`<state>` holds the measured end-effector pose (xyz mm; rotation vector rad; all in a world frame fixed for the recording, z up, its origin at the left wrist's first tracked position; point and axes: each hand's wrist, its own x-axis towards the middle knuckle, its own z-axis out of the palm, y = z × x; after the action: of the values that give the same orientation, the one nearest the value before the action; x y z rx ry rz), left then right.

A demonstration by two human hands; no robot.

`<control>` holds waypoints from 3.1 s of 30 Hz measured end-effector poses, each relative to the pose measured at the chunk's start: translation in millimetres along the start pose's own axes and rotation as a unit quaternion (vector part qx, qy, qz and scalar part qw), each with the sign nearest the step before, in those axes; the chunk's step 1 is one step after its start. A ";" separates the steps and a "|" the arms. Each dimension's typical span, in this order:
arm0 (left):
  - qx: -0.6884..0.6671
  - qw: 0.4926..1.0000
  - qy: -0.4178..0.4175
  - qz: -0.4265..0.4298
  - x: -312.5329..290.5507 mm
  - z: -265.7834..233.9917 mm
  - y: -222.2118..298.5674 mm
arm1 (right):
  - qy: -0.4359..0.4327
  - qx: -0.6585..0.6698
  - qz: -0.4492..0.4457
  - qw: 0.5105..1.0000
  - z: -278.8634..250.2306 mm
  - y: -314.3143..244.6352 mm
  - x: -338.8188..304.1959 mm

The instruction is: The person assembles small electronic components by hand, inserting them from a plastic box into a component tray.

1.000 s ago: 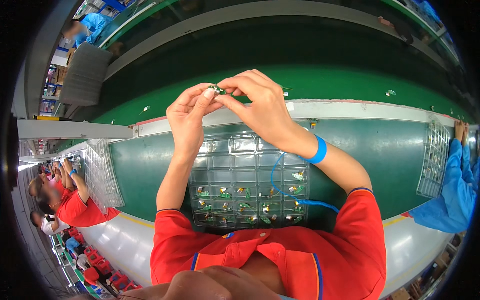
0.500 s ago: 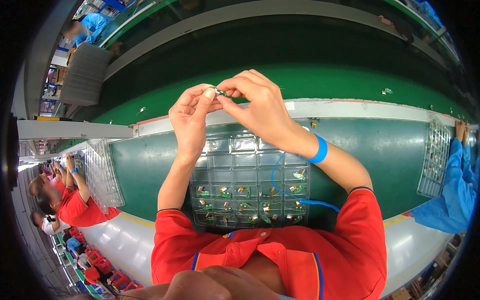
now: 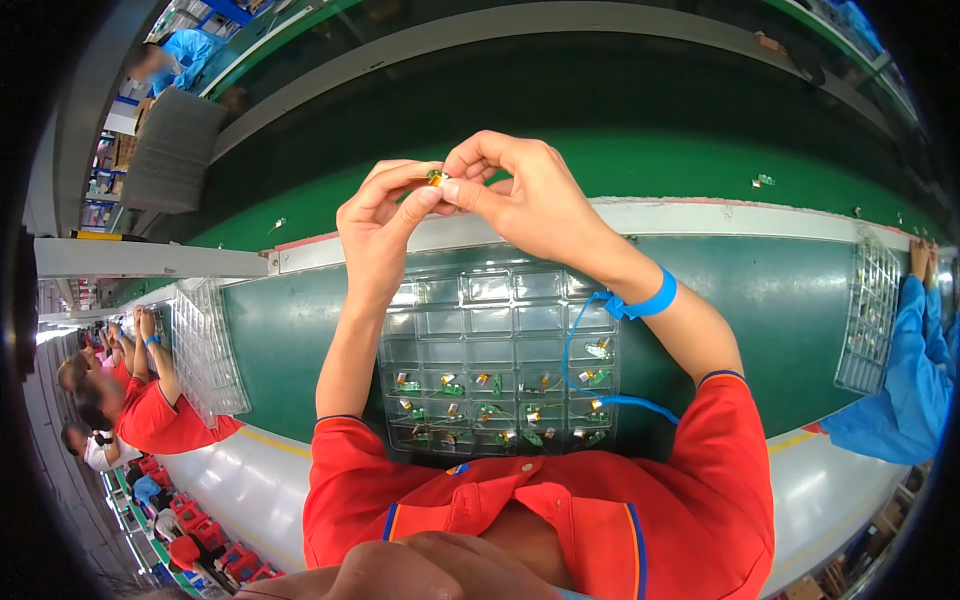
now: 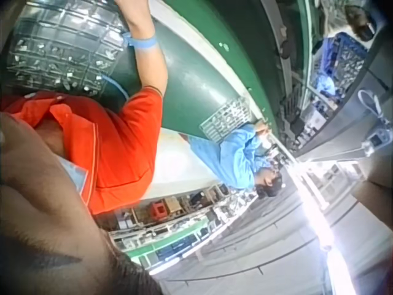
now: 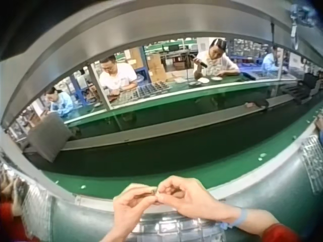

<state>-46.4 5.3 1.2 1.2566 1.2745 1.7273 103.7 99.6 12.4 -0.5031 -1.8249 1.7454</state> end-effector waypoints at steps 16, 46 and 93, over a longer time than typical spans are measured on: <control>-0.118 0.984 0.083 -0.105 -5.5 -1.2 3.5 | -0.033 0.165 0.104 0.980 4.4 -4.8 -2.0; 0.600 0.762 -0.193 0.147 37.3 -11.4 -88.7 | 0.027 -0.514 -0.032 0.857 -40.8 58.3 13.4; -0.086 0.979 -0.019 -0.186 20.7 -8.3 0.2 | 0.111 -0.410 -0.409 0.807 -8.8 7.0 6.4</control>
<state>-61.1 20.8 7.4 0.8820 1.2194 1.4993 103.5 111.0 6.3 -0.1449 -2.0939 0.2689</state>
